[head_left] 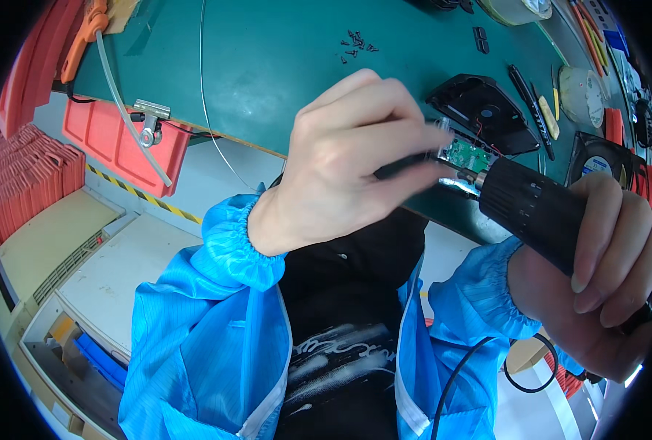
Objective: Assembling a handheld electronic device using an electric screwdriver.
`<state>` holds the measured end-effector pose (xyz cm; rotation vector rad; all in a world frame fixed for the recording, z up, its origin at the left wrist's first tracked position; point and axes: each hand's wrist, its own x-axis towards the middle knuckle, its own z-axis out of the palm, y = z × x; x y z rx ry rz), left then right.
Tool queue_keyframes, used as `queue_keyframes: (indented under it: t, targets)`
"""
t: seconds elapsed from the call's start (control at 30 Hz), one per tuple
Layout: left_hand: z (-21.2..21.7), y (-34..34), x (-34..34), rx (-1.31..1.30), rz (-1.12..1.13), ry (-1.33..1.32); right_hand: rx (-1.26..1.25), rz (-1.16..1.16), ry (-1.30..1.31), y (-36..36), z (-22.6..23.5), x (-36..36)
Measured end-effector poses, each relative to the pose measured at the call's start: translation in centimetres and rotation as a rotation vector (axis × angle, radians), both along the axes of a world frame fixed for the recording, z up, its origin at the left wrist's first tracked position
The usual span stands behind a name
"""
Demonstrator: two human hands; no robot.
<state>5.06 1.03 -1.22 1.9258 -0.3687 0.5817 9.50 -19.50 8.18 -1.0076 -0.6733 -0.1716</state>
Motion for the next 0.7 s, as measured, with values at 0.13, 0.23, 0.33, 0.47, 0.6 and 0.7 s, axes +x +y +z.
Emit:
queue_keyframes:
  t: [0.13,0.23,0.33,0.47,0.6,0.7]
  targets:
    - [0.0,-0.7,0.3,0.052,0.037,0.021,-0.028,-0.016,0.007,-1.9,0.4,0.2]
    - [0.1,-0.2,-0.1,0.021,0.024,0.054,-0.038,-0.023,0.006,-2.8,0.9,0.8]
    - [0.5,0.7,0.1,-0.074,-0.021,0.122,-0.032,-0.021,-0.003,-4.6,1.1,0.6]
    - [0.6,0.7,0.2,-0.224,-0.069,0.158,-0.020,-0.013,0.011,-4.7,1.6,0.9]
    - [1.5,1.1,-0.4,-0.279,-0.061,0.159,0.009,-0.011,0.017,-5.8,2.0,1.1]
    - [3.3,0.4,-1.3,-0.302,-0.089,0.155,0.046,-0.035,0.063,-6.7,2.2,0.8]
